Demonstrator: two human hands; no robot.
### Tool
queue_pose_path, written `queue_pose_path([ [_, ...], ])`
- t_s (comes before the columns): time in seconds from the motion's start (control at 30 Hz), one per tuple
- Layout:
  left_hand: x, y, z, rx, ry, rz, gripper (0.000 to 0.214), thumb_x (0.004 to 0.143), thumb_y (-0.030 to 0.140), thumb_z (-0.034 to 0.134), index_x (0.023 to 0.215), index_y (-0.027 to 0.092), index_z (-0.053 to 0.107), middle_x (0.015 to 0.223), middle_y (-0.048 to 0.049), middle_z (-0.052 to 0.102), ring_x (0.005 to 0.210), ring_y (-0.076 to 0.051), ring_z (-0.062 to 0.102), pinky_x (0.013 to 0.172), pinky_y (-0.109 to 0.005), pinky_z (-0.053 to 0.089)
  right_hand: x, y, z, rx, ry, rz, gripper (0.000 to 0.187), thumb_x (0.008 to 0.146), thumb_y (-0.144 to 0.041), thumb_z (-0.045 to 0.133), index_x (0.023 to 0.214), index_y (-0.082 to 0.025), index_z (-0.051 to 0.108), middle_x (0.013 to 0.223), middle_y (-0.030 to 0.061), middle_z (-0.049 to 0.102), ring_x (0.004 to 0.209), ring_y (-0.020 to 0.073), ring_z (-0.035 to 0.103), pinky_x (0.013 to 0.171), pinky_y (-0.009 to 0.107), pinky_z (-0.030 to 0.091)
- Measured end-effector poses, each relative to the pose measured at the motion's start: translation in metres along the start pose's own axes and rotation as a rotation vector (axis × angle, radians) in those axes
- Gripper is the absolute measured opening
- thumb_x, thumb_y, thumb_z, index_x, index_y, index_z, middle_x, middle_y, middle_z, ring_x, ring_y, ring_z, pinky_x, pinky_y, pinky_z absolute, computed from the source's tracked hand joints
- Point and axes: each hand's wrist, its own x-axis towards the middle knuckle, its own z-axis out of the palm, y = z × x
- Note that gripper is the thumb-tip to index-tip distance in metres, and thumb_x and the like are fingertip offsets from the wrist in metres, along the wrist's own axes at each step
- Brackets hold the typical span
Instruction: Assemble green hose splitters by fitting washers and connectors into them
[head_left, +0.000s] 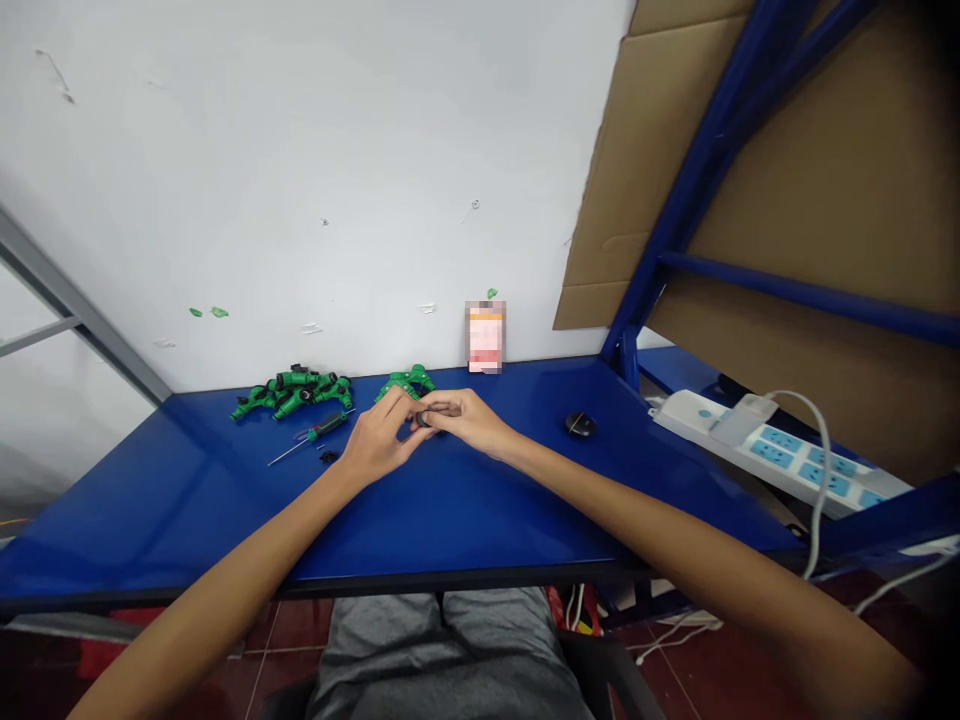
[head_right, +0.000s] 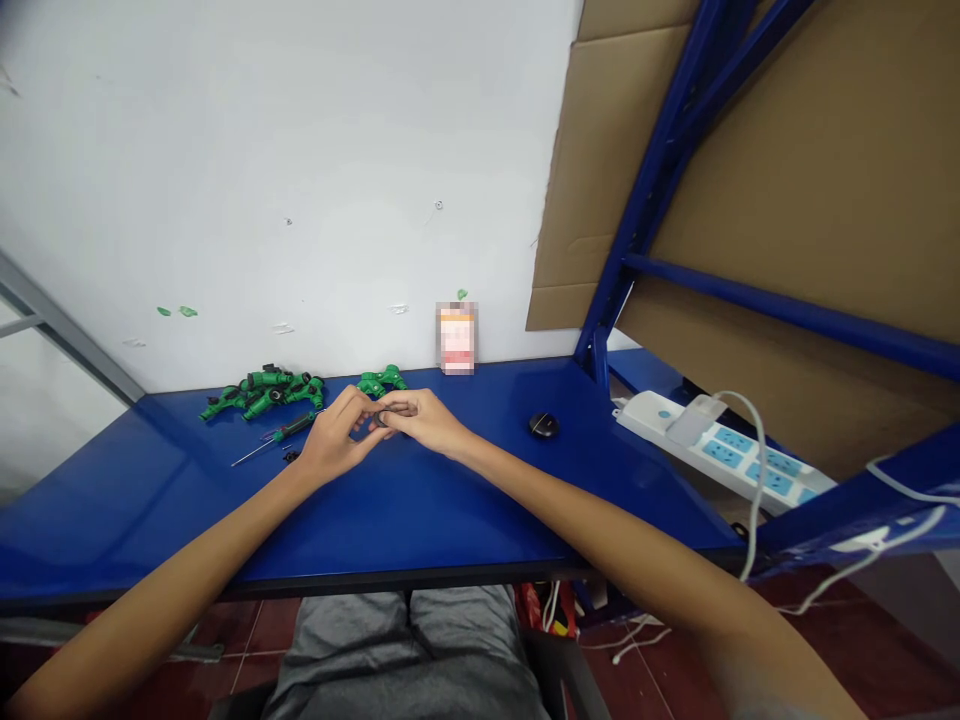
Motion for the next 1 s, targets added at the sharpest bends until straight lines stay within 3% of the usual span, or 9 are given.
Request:
queue_pose_path([
  [0.23, 0.0, -0.002, -0.002, 0.009, -0.046, 0.058, 0.017, 0.107, 0.031, 0.069, 0.118, 0.02, 0.064, 0.095, -0.0044, 0.065, 0.076, -0.017, 0.065, 0.063, -0.026, 0.053, 0.001, -0.003, -0.007, 0.018, -0.092, 0.06, 0.036, 0.081, -0.039, 0.091, 0.109, -0.016, 0.083, 0.1, 0.0082, 0.085, 0.095, 0.0228, 0.079, 0.089, 0.036, 0.062],
  [0.5, 0.006, 0.0, -0.017, -0.112, -0.173, 0.077, 0.041, 0.105, 0.027, 0.071, 0.145, 0.028, 0.064, 0.11, -0.0066, 0.067, 0.092, -0.018, 0.068, 0.079, -0.03, 0.059, 0.001, -0.004, -0.008, 0.055, -0.133, 0.041, 0.044, 0.082, -0.032, 0.09, 0.121, -0.019, 0.075, 0.092, 0.003, 0.082, 0.094, 0.0219, 0.08, 0.087, 0.035, 0.061],
  [0.57, 0.007, -0.002, -0.017, -0.159, -0.175, 0.056, 0.038, 0.104, 0.025, 0.071, 0.142, 0.028, 0.065, 0.11, -0.0062, 0.067, 0.091, -0.017, 0.067, 0.078, -0.029, 0.058, 0.001, -0.003, -0.007, 0.008, -0.102, 0.04, 0.039, 0.085, -0.034, 0.087, 0.118, -0.018, 0.075, 0.092, 0.0037, 0.082, 0.091, 0.0214, 0.078, 0.085, 0.034, 0.06],
  [0.7, 0.003, -0.007, -0.009, -0.127, -0.013, 0.017, 0.021, 0.101, 0.032, 0.077, 0.116, 0.022, 0.067, 0.096, -0.0019, 0.061, 0.071, -0.012, 0.056, 0.063, -0.025, 0.051, 0.001, 0.004, 0.002, -0.041, 0.006, 0.007, 0.031, 0.088, -0.036, 0.082, 0.113, -0.018, 0.078, 0.097, 0.005, 0.082, 0.091, 0.0203, 0.076, 0.089, 0.035, 0.057],
  [0.87, 0.001, -0.005, -0.002, -0.06, 0.04, -0.046, 0.026, 0.101, 0.039, 0.077, 0.101, 0.021, 0.058, 0.095, -0.0007, 0.057, 0.07, -0.011, 0.055, 0.059, -0.023, 0.048, -0.002, 0.007, 0.011, -0.004, 0.065, 0.02, 0.025, 0.09, -0.038, 0.079, 0.107, -0.02, 0.081, 0.097, 0.0045, 0.08, 0.096, 0.0212, 0.075, 0.09, 0.035, 0.056],
  [1.0, 0.005, -0.002, -0.013, -0.119, -0.134, -0.07, 0.037, 0.102, 0.041, 0.076, 0.13, 0.023, 0.061, 0.11, -0.0057, 0.062, 0.08, -0.015, 0.061, 0.069, -0.027, 0.055, -0.002, 0.002, 0.003, 0.004, 0.007, 0.048, 0.025, 0.087, -0.039, 0.084, 0.101, -0.018, 0.081, 0.095, 0.0043, 0.078, 0.091, 0.0197, 0.073, 0.086, 0.034, 0.058],
])
